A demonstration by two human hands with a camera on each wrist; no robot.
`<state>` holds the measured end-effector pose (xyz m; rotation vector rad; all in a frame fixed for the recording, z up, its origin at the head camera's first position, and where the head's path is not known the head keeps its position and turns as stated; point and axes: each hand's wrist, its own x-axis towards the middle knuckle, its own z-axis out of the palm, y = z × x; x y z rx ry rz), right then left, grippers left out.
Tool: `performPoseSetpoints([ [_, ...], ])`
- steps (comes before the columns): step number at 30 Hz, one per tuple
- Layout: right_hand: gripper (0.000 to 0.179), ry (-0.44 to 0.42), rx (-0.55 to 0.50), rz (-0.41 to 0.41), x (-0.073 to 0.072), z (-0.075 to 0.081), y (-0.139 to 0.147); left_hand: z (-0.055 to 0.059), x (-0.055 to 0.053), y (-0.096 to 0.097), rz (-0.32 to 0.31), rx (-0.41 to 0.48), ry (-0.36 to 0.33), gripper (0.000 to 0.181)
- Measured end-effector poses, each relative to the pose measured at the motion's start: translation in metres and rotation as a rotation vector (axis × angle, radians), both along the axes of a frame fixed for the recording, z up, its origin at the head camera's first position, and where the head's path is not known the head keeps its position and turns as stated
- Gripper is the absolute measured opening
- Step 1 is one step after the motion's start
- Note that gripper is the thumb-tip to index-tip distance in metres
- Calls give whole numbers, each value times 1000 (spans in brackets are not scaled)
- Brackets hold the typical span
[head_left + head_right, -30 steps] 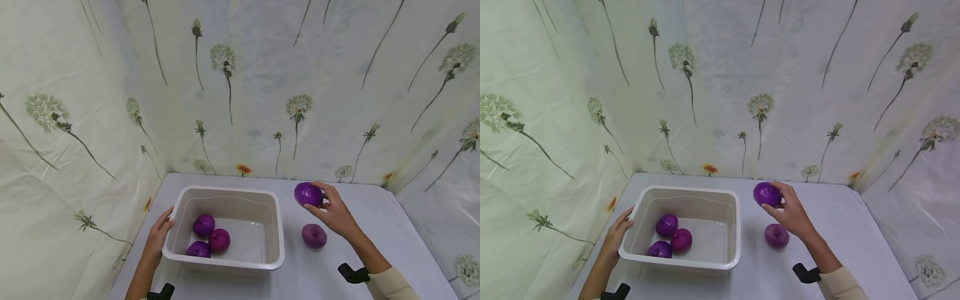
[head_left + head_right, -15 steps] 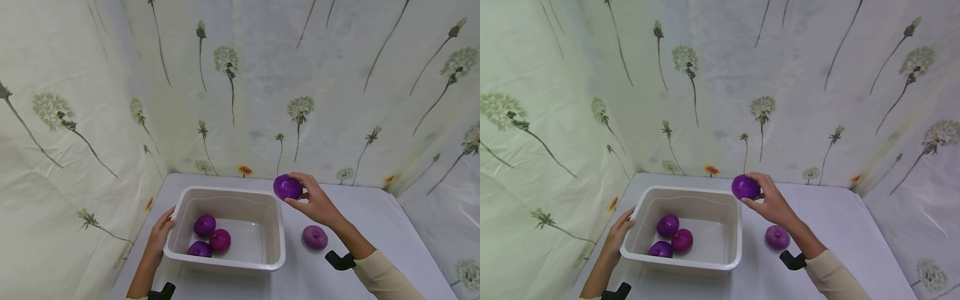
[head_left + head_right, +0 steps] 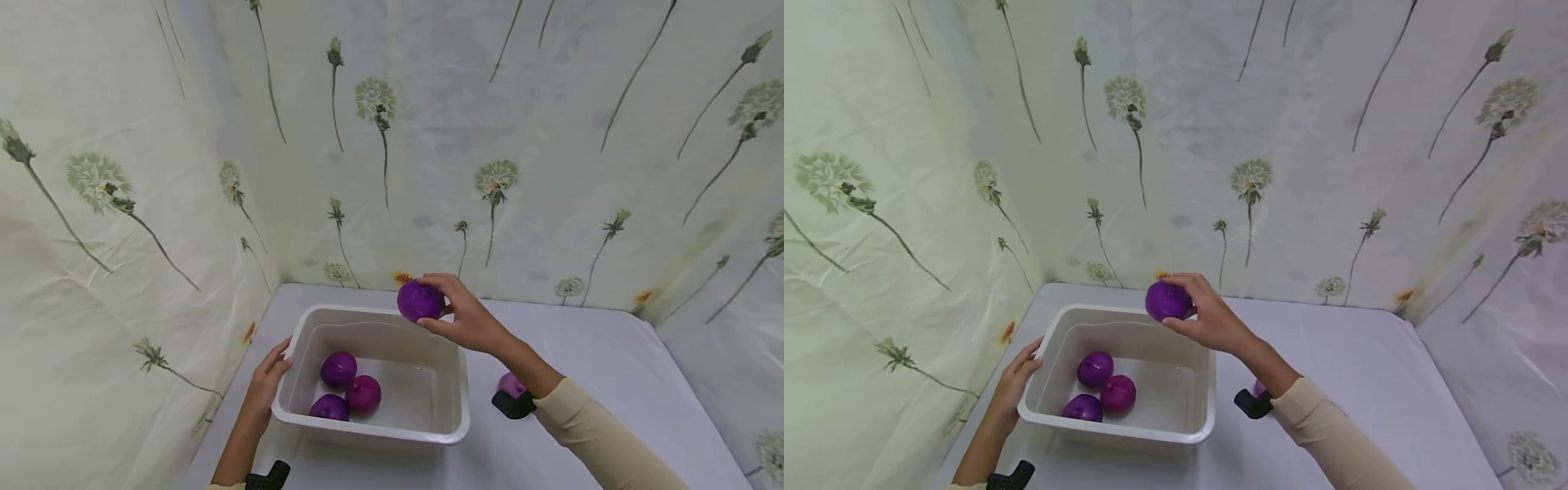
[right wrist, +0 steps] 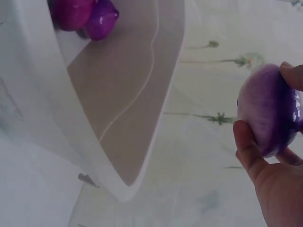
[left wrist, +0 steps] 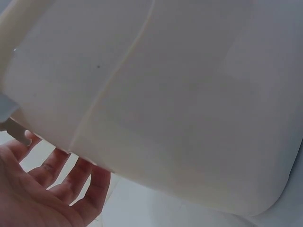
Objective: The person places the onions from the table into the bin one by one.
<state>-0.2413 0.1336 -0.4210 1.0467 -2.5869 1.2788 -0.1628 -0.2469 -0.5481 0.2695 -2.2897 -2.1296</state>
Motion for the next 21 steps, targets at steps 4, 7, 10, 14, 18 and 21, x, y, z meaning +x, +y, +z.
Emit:
performPoseSetpoints([
  [4,67,-15,0,38,-5,-6,-19,-3,-1,-1,9,1,9,45],
  [7,67,-42,7,58,-7,-13,-30,-3,-1,-1,9,0,21,45],
  [10,66,-66,17,75,-9,-21,-40,-3,-1,-2,3,2,30,45],
  [14,65,-80,25,95,-12,-32,-51,-3,0,-3,0,0,31,45],
  [18,63,-63,28,105,-16,-42,-58,-3,-1,-4,-3,0,27,44],
  [21,61,-58,32,113,-18,-48,-63,-3,-2,-5,-5,-1,27,44],
])
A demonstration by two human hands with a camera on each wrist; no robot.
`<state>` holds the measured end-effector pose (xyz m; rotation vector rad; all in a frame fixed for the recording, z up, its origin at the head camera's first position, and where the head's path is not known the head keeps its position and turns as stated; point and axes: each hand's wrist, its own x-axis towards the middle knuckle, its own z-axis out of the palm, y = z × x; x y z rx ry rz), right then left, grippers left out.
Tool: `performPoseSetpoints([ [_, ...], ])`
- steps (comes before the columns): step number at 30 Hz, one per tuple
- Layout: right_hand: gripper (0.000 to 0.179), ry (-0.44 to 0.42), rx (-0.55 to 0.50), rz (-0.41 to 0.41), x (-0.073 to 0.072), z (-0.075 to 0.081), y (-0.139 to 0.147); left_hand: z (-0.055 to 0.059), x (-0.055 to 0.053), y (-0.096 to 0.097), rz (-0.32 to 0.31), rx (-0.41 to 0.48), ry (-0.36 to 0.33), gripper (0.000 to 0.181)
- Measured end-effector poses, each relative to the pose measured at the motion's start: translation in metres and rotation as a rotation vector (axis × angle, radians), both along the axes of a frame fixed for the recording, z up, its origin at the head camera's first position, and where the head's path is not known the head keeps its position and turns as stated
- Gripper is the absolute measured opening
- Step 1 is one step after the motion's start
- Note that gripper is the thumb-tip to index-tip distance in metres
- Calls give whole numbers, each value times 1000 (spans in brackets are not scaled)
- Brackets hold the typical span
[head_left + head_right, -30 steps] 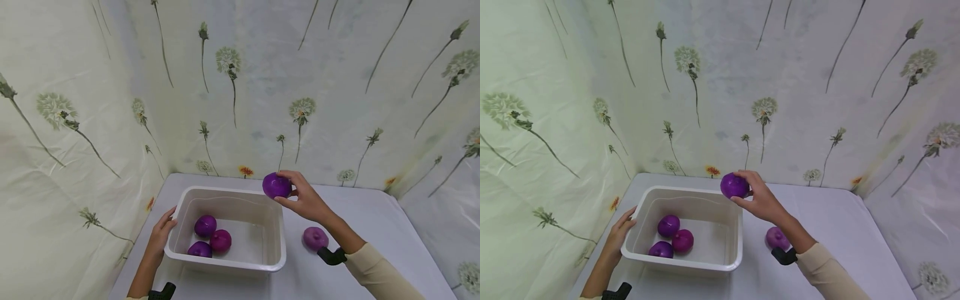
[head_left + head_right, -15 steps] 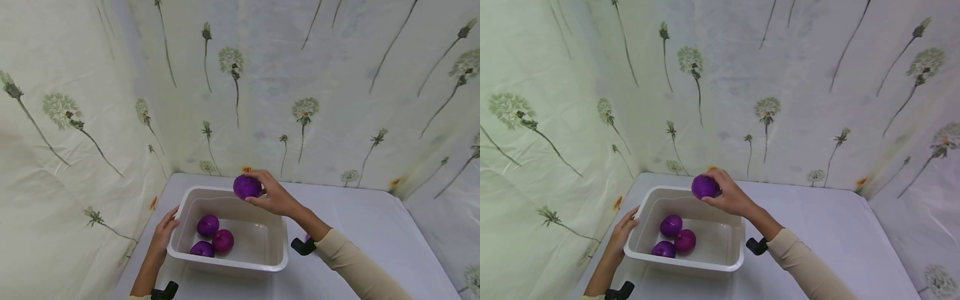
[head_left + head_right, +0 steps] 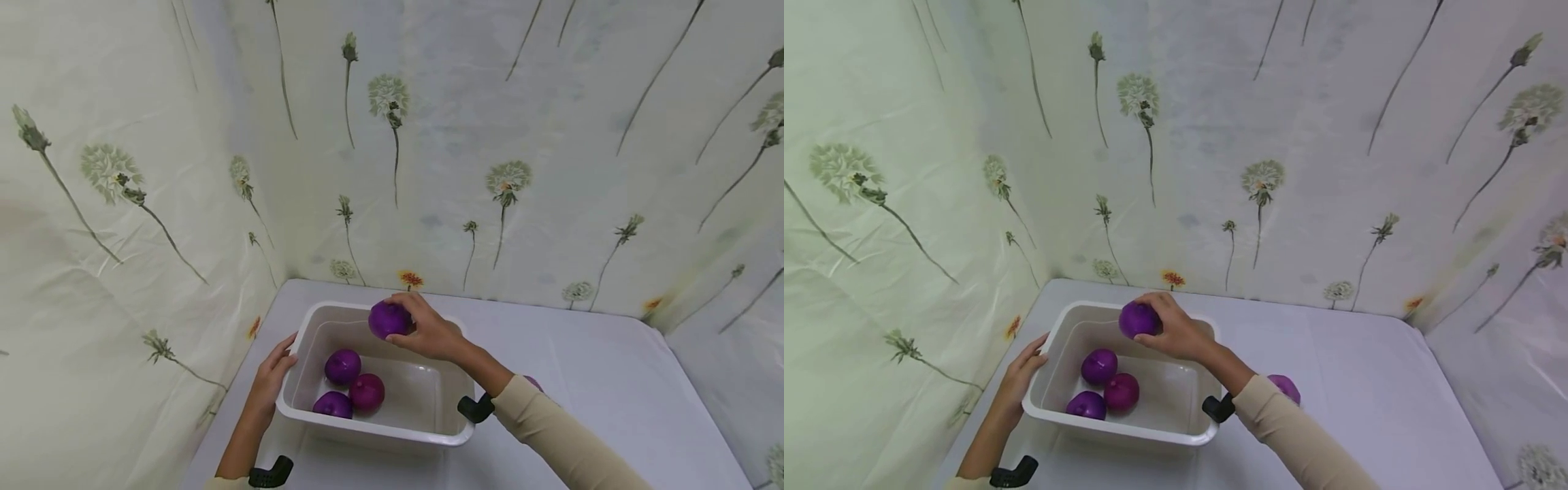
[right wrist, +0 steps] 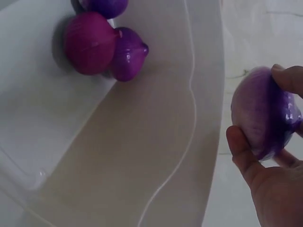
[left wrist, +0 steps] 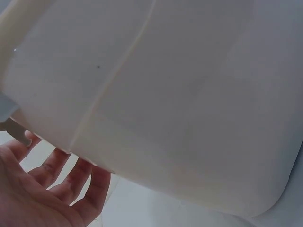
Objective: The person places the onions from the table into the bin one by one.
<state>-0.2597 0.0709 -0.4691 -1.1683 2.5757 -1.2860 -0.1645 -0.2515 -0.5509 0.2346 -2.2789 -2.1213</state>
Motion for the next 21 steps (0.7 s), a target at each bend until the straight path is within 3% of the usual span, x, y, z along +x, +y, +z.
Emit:
performPoseSetpoints([
  [21,60,-60,168,7,0,-16,-22,-3,-3,0,7,-13,1,44],
])
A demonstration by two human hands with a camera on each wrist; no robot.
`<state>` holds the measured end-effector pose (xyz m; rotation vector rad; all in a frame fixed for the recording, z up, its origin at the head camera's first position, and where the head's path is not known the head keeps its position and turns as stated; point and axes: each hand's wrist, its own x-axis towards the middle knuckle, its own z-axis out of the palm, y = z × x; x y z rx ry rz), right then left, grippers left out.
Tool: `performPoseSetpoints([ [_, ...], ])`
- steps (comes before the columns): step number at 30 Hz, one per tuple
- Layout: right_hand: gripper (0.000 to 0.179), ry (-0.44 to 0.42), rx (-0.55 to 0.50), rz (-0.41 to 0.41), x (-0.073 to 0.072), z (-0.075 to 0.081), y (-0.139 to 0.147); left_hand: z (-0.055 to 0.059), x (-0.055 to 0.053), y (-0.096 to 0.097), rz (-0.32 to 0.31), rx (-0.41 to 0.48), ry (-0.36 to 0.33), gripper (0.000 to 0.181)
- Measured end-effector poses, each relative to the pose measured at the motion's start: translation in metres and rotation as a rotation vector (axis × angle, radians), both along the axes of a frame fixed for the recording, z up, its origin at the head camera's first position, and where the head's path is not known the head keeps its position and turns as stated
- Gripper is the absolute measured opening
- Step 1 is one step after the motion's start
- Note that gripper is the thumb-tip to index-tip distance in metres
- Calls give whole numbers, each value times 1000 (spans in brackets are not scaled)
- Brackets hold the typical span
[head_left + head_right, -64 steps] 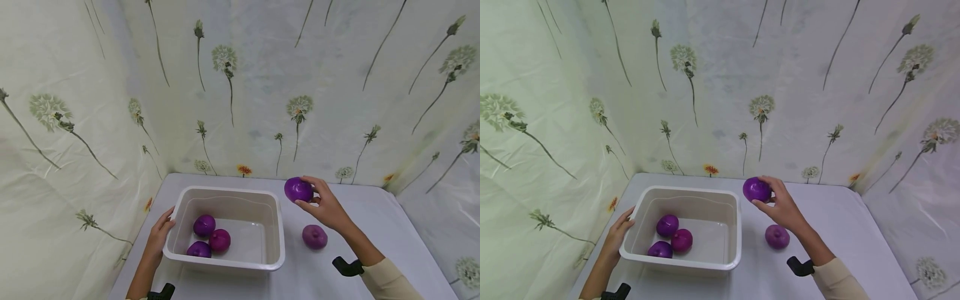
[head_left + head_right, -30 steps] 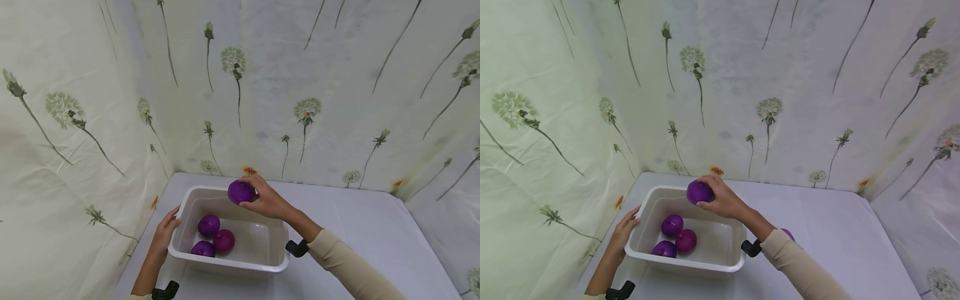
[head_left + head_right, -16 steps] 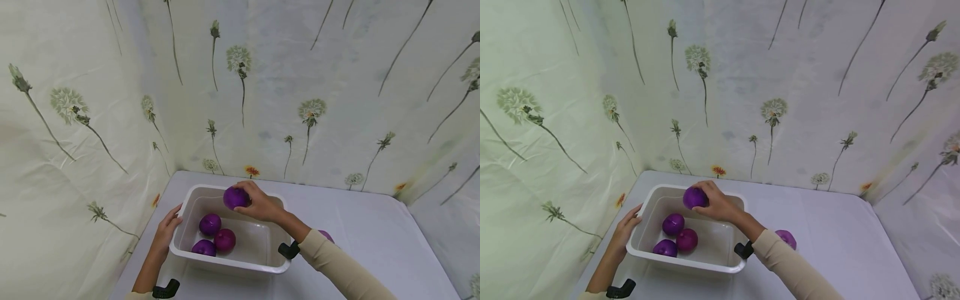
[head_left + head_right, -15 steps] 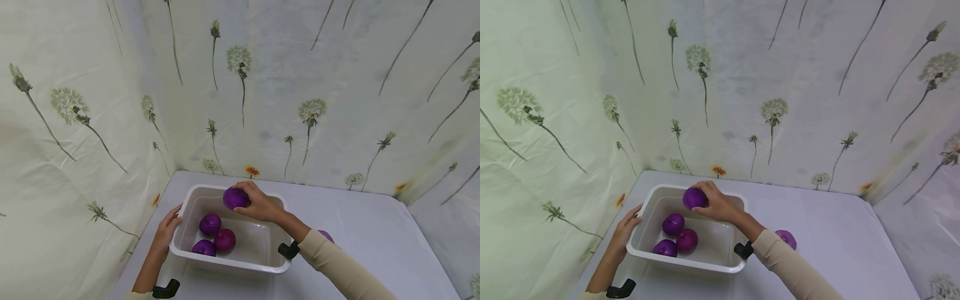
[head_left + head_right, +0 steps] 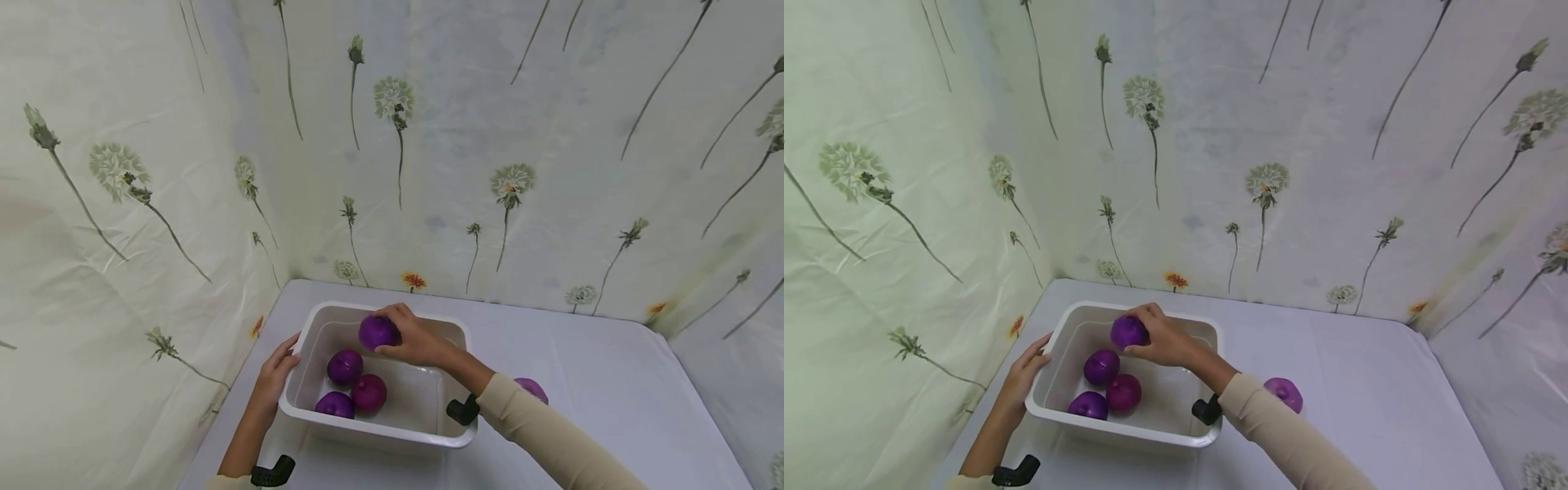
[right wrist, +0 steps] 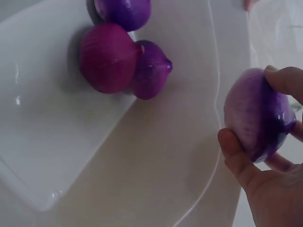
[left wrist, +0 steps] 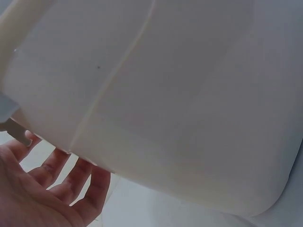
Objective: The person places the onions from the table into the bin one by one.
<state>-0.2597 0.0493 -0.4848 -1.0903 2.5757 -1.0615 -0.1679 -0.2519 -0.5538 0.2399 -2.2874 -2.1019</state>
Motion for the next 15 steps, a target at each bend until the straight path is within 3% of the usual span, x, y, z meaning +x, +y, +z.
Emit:
performPoseSetpoints([
  [7,60,-23,60,-41,-1,-9,-9,-1,-1,-1,-1,-1,7,44],
  [15,63,41,163,-29,-1,-25,-18,0,-1,-1,-31,15,20,44],
])
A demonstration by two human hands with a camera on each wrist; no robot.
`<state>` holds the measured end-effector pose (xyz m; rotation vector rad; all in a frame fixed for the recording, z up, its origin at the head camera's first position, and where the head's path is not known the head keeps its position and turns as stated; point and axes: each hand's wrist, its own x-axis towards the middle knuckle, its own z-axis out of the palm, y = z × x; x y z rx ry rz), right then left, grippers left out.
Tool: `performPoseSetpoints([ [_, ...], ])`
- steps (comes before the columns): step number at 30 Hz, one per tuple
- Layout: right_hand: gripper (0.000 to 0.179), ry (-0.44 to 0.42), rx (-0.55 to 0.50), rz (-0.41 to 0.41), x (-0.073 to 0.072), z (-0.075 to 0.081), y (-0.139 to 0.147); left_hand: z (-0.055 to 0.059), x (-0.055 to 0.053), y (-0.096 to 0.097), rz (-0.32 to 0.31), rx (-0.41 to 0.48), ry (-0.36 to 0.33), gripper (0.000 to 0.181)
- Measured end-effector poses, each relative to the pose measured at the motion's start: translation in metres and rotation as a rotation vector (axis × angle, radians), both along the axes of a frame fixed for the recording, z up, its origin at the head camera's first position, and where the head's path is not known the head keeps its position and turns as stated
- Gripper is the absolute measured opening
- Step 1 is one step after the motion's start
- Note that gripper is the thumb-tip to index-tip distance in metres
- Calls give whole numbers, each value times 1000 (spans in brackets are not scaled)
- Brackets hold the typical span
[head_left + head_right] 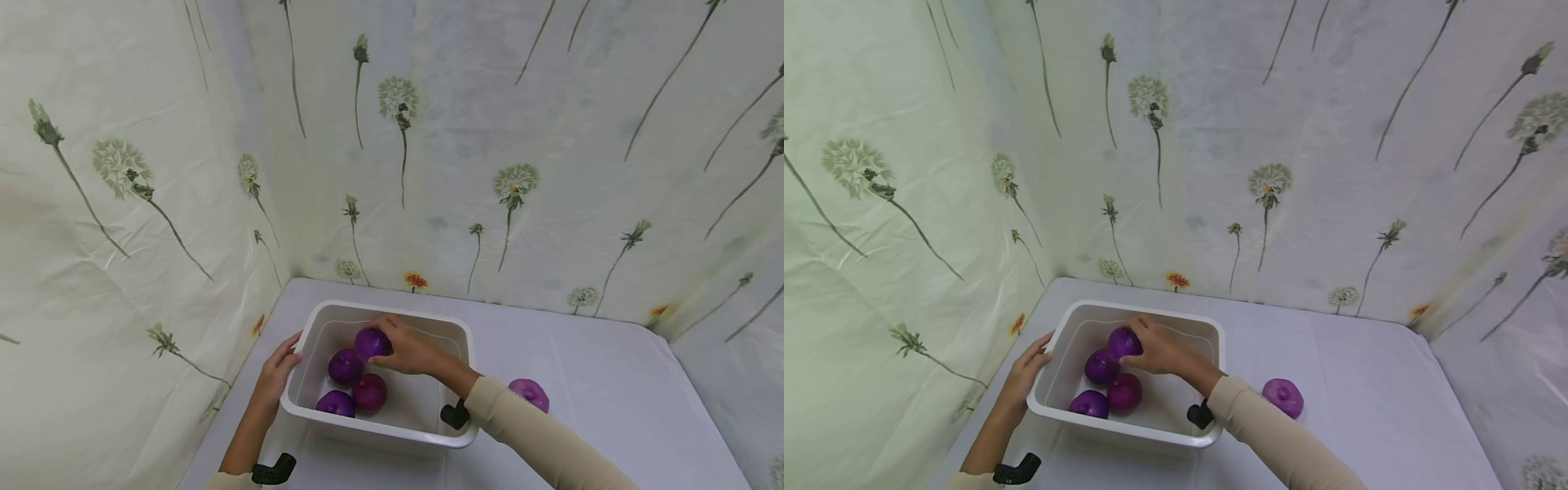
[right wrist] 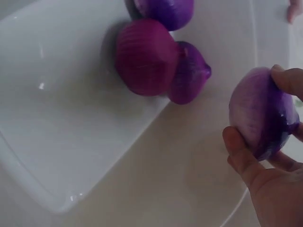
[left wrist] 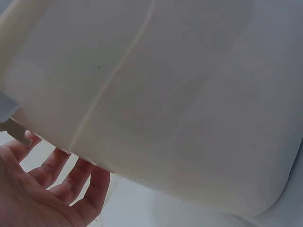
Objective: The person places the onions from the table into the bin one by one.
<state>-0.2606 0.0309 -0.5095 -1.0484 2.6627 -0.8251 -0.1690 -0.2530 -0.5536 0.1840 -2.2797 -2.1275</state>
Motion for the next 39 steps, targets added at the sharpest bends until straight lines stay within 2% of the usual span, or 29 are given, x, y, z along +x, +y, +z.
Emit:
performPoseSetpoints([
  [5,60,-5,0,25,2,-8,-6,0,0,0,-11,7,-3,44],
  [11,57,-31,-2,45,5,-15,-16,-1,-1,0,6,13,14,45],
  [16,58,-45,41,76,8,-19,-26,-5,-1,1,20,17,4,45],
  [29,56,2,113,184,17,-25,-51,-1,-2,1,4,19,32,45],
  [39,58,50,150,235,18,-31,-61,0,-2,1,11,10,12,44],
])
